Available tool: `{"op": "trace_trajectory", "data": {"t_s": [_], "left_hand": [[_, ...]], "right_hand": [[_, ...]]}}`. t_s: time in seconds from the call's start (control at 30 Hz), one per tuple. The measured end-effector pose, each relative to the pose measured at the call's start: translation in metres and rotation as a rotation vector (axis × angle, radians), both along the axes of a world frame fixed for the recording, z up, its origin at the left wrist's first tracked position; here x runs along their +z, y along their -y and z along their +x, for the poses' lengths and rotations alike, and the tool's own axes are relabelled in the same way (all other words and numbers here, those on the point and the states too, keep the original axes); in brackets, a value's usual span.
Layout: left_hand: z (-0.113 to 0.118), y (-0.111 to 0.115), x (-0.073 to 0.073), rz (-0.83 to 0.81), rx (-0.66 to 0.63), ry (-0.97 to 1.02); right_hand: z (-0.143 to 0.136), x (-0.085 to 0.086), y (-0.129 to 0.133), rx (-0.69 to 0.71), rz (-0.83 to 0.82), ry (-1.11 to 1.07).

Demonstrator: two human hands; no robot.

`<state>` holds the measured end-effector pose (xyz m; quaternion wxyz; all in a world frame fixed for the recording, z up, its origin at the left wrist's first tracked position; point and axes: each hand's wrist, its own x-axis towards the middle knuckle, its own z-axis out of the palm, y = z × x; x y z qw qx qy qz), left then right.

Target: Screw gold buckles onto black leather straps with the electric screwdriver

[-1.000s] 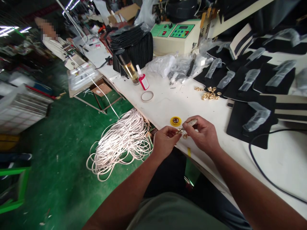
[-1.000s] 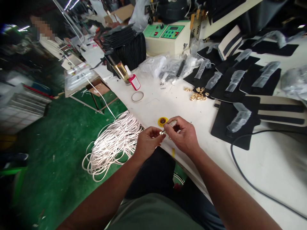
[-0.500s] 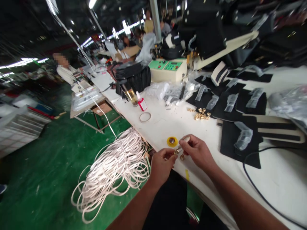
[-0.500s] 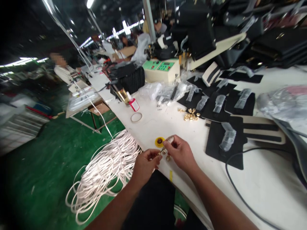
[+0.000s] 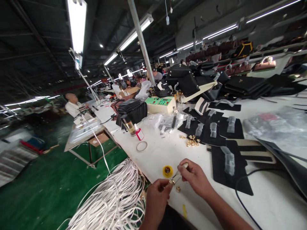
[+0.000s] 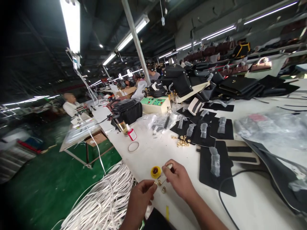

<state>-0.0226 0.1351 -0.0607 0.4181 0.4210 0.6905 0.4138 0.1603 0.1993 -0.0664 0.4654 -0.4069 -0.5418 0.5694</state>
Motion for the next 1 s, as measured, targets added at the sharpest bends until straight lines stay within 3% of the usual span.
{"op": "trace_trajectory", "data": {"t_s": [0.23, 0.37, 0.53, 0.7, 0.77, 0.87, 1.0], "left_hand": [[0.009, 0.008, -0.001, 0.14, -0.108, -0.274], [0.012, 0.003, -0.008, 0.151, -0.163, -0.324], [0.012, 0.001, -0.015, 0.152, -0.184, -0.395], [0.009, -0.004, -0.001, 0.219, -0.191, -0.433], [0.009, -0.019, 0.014, 0.282, -0.241, -0.49], [0.016, -0.063, 0.034, 0.355, -0.393, -0.667], [0.043, -0.138, 0.039, 0.345, -0.638, -0.911]], "right_hand": [[0.025, -0.007, -0.023, -0.297, -0.177, -0.233], [0.031, -0.02, -0.032, -0.339, -0.273, -0.327], [0.033, -0.02, -0.036, -0.349, -0.28, -0.358], [0.04, -0.018, -0.042, -0.442, -0.317, -0.532], [0.044, -0.018, -0.045, -0.477, -0.337, -0.624], [0.047, -0.017, -0.048, -0.508, -0.356, -0.754], [0.049, -0.013, -0.051, -0.526, -0.389, -0.869]]}}
